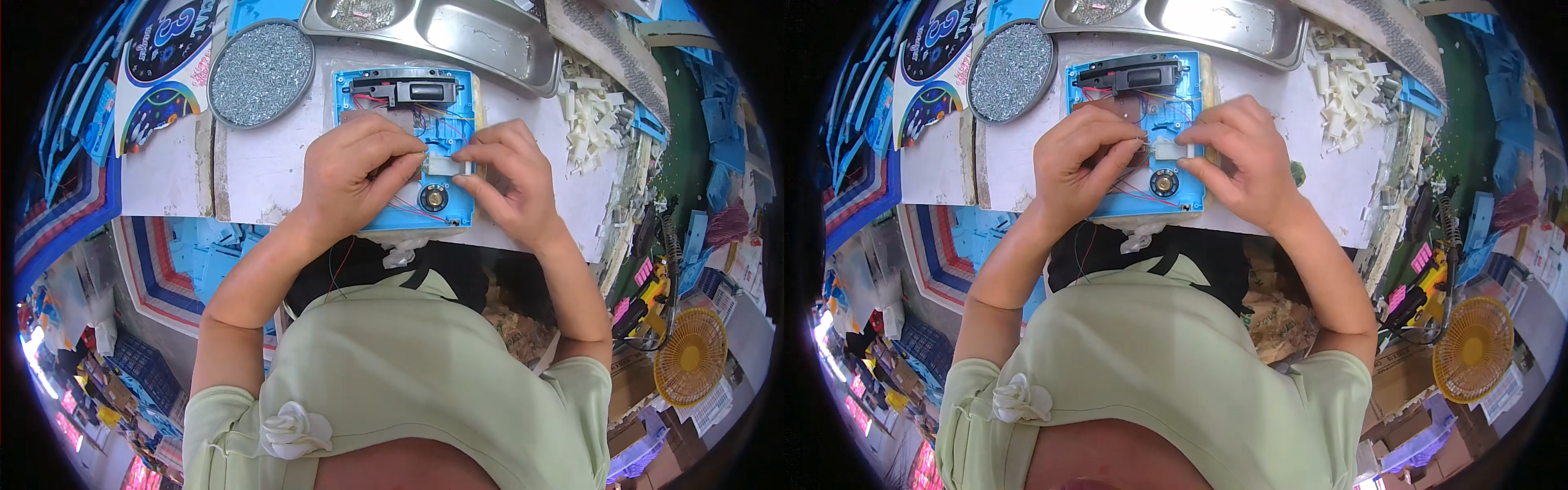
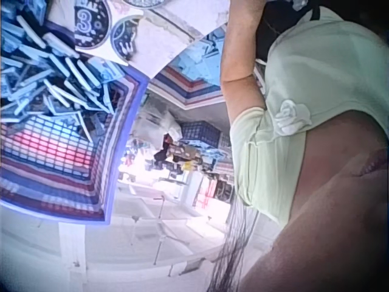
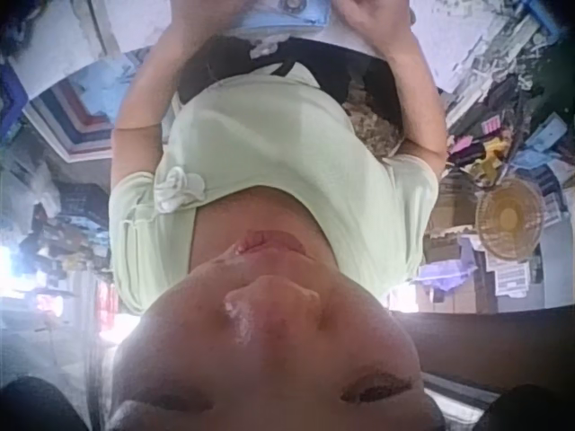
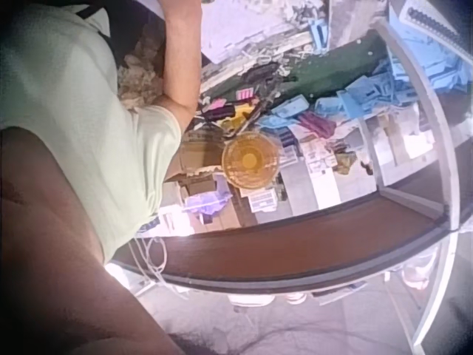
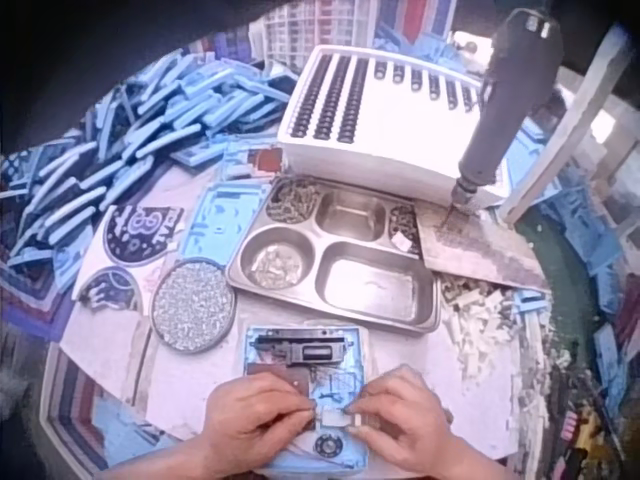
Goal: Assembling a light-blue plastic electronic device by installing internal components, soldering wires, and screwing on the back panel.
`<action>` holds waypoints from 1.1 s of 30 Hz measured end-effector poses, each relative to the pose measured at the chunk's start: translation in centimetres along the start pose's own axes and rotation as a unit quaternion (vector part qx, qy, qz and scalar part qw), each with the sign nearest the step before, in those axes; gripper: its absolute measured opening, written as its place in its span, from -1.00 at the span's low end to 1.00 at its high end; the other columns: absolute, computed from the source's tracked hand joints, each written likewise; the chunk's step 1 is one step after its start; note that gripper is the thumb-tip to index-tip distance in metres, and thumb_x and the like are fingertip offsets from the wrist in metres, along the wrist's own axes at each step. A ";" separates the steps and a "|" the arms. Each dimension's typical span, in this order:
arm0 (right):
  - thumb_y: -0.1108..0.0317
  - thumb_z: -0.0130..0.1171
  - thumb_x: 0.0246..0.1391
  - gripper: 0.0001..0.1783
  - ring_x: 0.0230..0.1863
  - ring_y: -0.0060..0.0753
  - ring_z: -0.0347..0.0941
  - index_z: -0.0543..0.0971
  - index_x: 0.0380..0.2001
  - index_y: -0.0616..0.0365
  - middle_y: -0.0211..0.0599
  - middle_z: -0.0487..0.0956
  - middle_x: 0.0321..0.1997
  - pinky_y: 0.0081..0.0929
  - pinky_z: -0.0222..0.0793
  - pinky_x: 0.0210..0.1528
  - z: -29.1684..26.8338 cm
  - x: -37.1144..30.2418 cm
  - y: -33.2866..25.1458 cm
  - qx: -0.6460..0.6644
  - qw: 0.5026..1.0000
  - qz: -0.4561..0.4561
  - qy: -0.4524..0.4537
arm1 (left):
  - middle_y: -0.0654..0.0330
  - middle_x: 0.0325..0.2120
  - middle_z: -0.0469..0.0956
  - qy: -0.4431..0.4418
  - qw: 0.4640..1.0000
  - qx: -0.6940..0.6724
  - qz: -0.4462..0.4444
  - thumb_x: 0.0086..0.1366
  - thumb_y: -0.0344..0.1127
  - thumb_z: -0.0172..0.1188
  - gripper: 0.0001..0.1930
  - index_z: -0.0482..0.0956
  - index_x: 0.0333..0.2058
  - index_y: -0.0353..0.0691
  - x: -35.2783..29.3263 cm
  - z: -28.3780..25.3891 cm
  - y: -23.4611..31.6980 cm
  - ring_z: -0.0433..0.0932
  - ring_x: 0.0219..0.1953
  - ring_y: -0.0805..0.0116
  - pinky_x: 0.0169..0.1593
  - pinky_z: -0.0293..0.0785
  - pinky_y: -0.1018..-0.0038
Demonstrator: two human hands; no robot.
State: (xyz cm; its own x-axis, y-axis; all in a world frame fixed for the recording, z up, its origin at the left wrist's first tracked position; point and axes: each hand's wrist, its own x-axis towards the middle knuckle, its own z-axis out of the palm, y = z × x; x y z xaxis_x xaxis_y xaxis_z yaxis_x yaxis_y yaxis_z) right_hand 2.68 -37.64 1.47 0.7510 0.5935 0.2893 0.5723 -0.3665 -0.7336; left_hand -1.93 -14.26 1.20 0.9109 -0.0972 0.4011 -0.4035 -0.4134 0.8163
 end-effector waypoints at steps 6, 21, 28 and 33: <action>0.37 0.39 -0.16 -0.80 -0.14 -0.20 0.41 0.64 -0.37 0.06 -0.40 0.57 -0.26 -0.23 0.31 -0.08 -0.9 2.1 -2.1 -0.127 0.990 -0.021 -0.064 | 0.16 -0.46 0.62 -0.015 1.000 0.006 0.024 0.12 -0.50 0.39 -0.89 0.67 -0.34 -0.23 0.1 -0.6 -0.5 0.60 -0.43 0.22 -0.38 0.48 0.41; 0.46 0.39 -0.06 -0.75 -0.33 -0.21 0.53 0.69 -0.23 0.13 -0.24 0.59 -0.40 -0.35 0.46 -0.23 -6.7 -25.0 -11.2 -0.272 0.843 0.347 0.309 | 0.06 -0.24 0.62 -0.065 0.996 -0.054 -0.013 0.36 -0.53 0.15 -0.84 0.61 -0.12 -0.41 -1.6 0.3 -1.0 0.61 -0.20 0.29 -0.06 0.53 0.44; 0.19 0.45 -0.14 -0.70 -0.32 -0.12 0.63 0.69 -0.40 0.19 -0.13 0.67 -0.39 -0.23 0.52 -0.15 -14.0 -43.5 -17.8 -0.302 0.583 0.736 0.168 | 0.08 -0.16 0.58 -0.106 0.993 0.003 0.048 0.45 -0.52 0.09 -0.84 0.60 -0.10 -0.44 -1.4 -0.3 -1.8 0.60 -0.14 0.35 -0.02 0.60 0.48; 0.01 0.47 -0.29 -0.41 -0.16 0.05 0.67 0.72 -0.27 0.31 0.12 0.70 -0.26 -0.14 0.53 -0.03 -13.1 -48.0 -20.6 -0.256 0.435 0.857 -0.101 | 0.09 -0.21 0.62 -0.099 0.992 0.023 0.078 0.41 -0.52 0.12 -0.85 0.63 -0.13 -0.41 -1.5 -0.4 -2.2 0.60 -0.18 0.32 -0.06 0.56 0.47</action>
State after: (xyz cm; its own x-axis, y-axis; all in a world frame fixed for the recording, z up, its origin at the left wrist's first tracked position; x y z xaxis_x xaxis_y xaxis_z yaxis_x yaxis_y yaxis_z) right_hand -40.83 -67.96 10.77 0.2033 -0.8353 -0.5107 -0.7350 -0.4749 0.4841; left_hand -2.48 -12.85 -1.01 0.8390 -0.3374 0.4269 -0.5399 -0.4193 0.7298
